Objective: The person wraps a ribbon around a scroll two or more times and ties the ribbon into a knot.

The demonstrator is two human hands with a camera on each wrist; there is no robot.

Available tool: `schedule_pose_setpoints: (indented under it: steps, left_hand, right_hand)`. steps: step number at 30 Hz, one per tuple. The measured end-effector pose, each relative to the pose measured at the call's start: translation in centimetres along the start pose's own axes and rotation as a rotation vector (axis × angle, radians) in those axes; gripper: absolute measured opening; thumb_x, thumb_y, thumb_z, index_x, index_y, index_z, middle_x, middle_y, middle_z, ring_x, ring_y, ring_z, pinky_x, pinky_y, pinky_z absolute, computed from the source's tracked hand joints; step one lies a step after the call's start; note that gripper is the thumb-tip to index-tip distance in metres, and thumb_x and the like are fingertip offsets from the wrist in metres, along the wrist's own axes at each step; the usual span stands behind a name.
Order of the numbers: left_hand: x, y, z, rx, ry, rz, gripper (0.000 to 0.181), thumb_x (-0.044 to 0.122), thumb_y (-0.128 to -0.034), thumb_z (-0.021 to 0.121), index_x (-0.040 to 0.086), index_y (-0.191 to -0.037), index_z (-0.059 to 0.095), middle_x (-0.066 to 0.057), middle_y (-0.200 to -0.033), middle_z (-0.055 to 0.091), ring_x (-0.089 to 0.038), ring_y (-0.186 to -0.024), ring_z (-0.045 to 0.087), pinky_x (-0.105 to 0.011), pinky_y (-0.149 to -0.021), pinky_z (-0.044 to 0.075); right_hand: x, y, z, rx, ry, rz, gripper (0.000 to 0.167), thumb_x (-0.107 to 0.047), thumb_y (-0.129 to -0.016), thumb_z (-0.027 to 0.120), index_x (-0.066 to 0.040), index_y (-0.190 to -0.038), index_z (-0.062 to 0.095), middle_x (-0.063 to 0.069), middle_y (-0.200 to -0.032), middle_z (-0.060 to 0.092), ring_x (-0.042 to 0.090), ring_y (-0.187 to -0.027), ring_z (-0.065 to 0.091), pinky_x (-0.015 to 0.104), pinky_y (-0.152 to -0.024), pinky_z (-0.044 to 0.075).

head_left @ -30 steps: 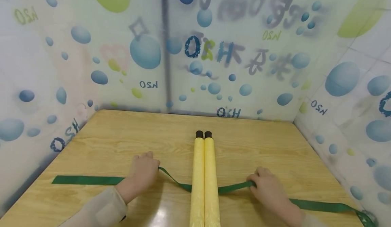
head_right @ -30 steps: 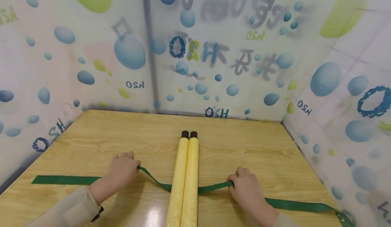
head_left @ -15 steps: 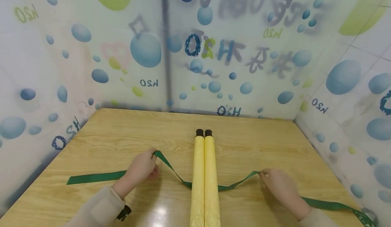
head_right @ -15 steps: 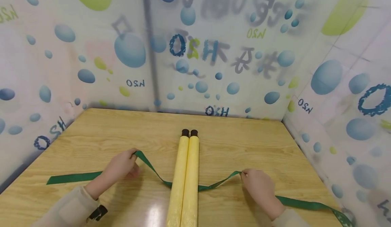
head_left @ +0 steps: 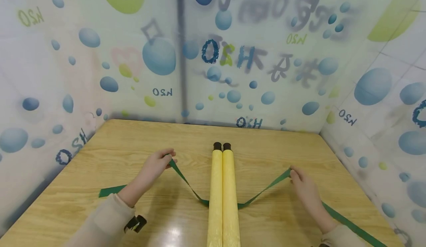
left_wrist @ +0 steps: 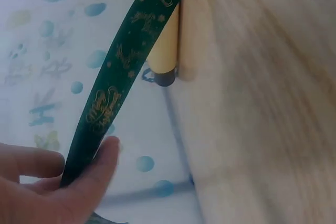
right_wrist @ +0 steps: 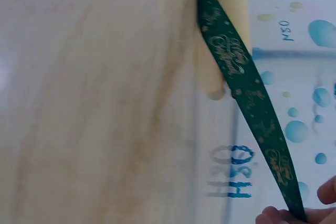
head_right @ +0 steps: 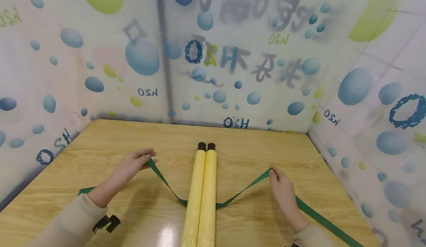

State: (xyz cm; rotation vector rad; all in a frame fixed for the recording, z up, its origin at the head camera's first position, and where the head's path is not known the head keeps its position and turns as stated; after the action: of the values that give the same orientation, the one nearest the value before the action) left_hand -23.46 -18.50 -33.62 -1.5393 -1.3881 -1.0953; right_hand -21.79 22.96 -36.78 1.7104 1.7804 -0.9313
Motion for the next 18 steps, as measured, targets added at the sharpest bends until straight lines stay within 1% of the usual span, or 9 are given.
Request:
schedule_pose_setpoints:
  steps: [4, 5, 7, 9, 11, 12, 14, 15, 18]
  left_hand:
    - [1.5, -0.3, -0.3, 0.029, 0.010, 0.084, 0.039, 0.006, -0.1009, 0.035, -0.007, -0.138, 0.036, -0.027, -0.128, 0.050, -0.034, -0.112, 0.056, -0.035, -0.089, 0.048]
    - [2.0, -0.4, -0.3, 0.039, -0.004, 0.111, 0.039, 0.007, -0.1008, 0.037, -0.004, -0.138, 0.038, -0.025, -0.126, 0.052, -0.032, -0.110, 0.058, -0.033, -0.087, 0.049]
    - [3.2, -0.5, -0.3, 0.064, -0.059, 0.177, 0.037, 0.008, -0.1002, 0.041, 0.000, -0.136, 0.043, -0.021, -0.122, 0.058, -0.028, -0.105, 0.061, -0.031, -0.083, 0.051]
    - [4.7, -0.6, -0.1, 0.087, -0.132, 0.252, 0.036, 0.010, -0.0992, 0.045, 0.004, -0.134, 0.046, -0.017, -0.117, 0.062, -0.025, -0.101, 0.063, -0.031, -0.080, 0.052]
    - [6.6, -0.6, 0.3, 0.108, -0.230, 0.328, 0.035, 0.012, -0.0979, 0.049, 0.007, -0.133, 0.049, -0.011, -0.114, 0.065, -0.022, -0.098, 0.065, -0.032, -0.077, 0.053]
    - [7.6, -0.6, 0.7, 0.110, -0.269, 0.367, 0.035, 0.012, -0.0973, 0.050, 0.008, -0.132, 0.050, -0.009, -0.112, 0.066, -0.020, -0.097, 0.065, -0.032, -0.076, 0.053]
    - [9.6, -0.5, 1.6, 0.102, -0.351, 0.453, 0.034, 0.013, -0.0964, 0.052, 0.010, -0.131, 0.052, -0.005, -0.111, 0.067, -0.018, -0.093, 0.066, -0.032, -0.073, 0.053]
    - [10.6, -0.4, 2.1, 0.096, -0.398, 0.500, 0.033, 0.014, -0.0961, 0.053, 0.012, -0.129, 0.053, -0.003, -0.110, 0.067, -0.016, -0.085, 0.066, -0.030, -0.068, 0.052]
    - [13.3, -0.2, 3.9, 0.063, -0.517, 0.659, 0.030, 0.014, -0.0959, 0.053, 0.013, -0.126, 0.057, 0.001, -0.109, 0.067, -0.009, -0.068, 0.059, -0.027, -0.057, 0.046]
  right_hand:
    - [-1.3, -0.7, -1.8, 0.066, -0.117, -0.003, 0.059, -0.036, -0.103, 0.026, 0.007, -0.143, 0.025, 0.030, -0.142, 0.032, 0.046, -0.117, 0.047, 0.057, -0.099, 0.032]
    - [-1.7, -0.9, -2.2, 0.090, -0.135, -0.005, 0.059, -0.038, -0.103, 0.026, 0.004, -0.144, 0.025, 0.028, -0.144, 0.031, 0.045, -0.117, 0.047, 0.052, -0.097, 0.038]
    - [-2.8, -1.2, -2.9, 0.131, -0.184, -0.023, 0.058, -0.039, -0.102, 0.028, 0.001, -0.144, 0.028, 0.023, -0.145, 0.033, 0.041, -0.119, 0.047, 0.042, -0.098, 0.040]
    - [-4.1, -1.4, -3.4, 0.170, -0.204, -0.051, 0.056, -0.039, -0.101, 0.032, -0.003, -0.143, 0.034, 0.018, -0.143, 0.038, 0.033, -0.119, 0.050, 0.026, -0.092, 0.044]
    - [-5.6, -1.6, -3.5, 0.186, -0.217, -0.094, 0.053, -0.039, -0.101, 0.035, -0.005, -0.140, 0.040, 0.016, -0.139, 0.044, 0.023, -0.116, 0.052, 0.015, -0.081, 0.044]
    - [-6.6, -1.6, -3.5, 0.185, -0.229, -0.122, 0.051, -0.038, -0.100, 0.037, -0.005, -0.139, 0.042, 0.014, -0.137, 0.047, 0.017, -0.114, 0.052, 0.012, -0.087, 0.041]
    - [-8.5, -1.7, -3.3, 0.168, -0.228, -0.164, 0.048, -0.039, -0.100, 0.040, -0.007, -0.136, 0.047, 0.013, -0.130, 0.053, 0.008, -0.109, 0.052, 0.011, -0.084, 0.040]
    - [-9.5, -1.8, -3.0, 0.145, -0.234, -0.188, 0.047, -0.039, -0.099, 0.041, -0.008, -0.135, 0.048, 0.014, -0.127, 0.056, 0.005, -0.107, 0.053, 0.013, -0.085, 0.040]
    - [-12.3, -1.9, -2.0, 0.079, -0.246, -0.259, 0.043, -0.036, -0.099, 0.044, -0.008, -0.131, 0.051, 0.017, -0.116, 0.062, 0.008, -0.104, 0.057, 0.022, -0.089, 0.043]
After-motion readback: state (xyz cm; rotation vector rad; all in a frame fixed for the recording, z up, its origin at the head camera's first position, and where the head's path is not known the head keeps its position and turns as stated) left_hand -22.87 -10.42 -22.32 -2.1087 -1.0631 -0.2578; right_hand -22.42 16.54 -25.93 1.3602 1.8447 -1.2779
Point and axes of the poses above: each hand's wrist, its own y-axis away from the middle knuckle, its own z-axis out of the palm, x = y × z, the point moved 7 cm from there along -y, towards the middle knuckle
